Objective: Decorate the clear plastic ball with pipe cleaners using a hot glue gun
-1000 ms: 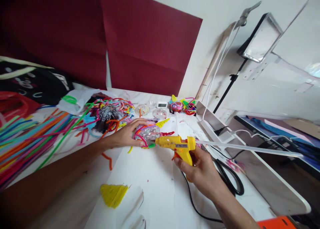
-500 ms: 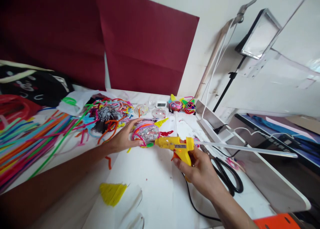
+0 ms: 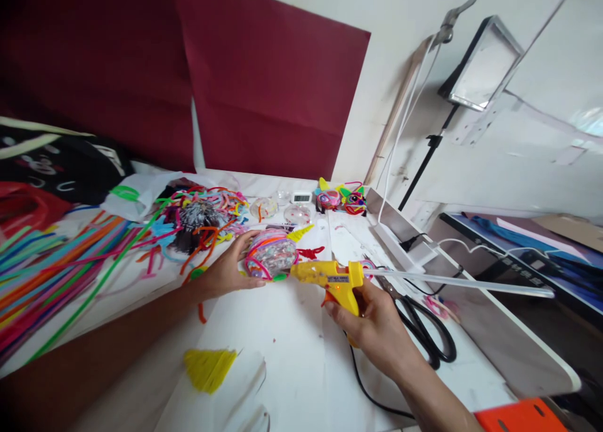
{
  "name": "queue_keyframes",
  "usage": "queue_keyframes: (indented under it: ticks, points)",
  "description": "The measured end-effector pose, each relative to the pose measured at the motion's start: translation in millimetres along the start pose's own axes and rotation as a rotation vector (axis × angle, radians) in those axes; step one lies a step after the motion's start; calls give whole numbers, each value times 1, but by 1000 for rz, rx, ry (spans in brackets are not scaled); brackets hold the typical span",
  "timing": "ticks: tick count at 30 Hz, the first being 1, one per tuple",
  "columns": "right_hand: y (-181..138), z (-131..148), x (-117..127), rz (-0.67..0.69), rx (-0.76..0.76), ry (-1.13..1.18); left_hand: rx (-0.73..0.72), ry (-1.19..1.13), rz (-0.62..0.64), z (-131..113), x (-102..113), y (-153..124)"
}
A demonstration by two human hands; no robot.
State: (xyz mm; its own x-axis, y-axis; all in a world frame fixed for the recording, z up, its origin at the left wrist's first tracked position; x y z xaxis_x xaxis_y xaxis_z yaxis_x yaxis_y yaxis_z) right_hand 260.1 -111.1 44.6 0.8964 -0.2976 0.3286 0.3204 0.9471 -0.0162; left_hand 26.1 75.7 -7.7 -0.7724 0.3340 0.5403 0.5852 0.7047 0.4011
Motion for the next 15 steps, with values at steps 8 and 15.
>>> queue_keyframes:
  ticks: [8, 15]
  points:
    - [-1, 5, -2, -80, 47, -37, 85, -131, 21, 18, -5, -4]
    - [-1, 2, -1, -74, 79, -83, 98, -68, 20, 14, -8, -3]
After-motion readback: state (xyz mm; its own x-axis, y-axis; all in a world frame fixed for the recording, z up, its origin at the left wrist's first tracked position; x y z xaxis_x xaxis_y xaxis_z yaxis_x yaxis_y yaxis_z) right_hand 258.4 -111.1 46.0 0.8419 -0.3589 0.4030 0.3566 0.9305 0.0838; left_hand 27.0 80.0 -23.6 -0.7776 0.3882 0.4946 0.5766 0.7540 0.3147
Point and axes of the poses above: each hand's wrist, its own y-axis towards the middle knuckle, its own x-axis out of the back of the hand, z = x × y, the point moved 3 cm from there along y, towards the middle knuckle, and after that the axes turned 1 degree about y, right-handed, at the moved point
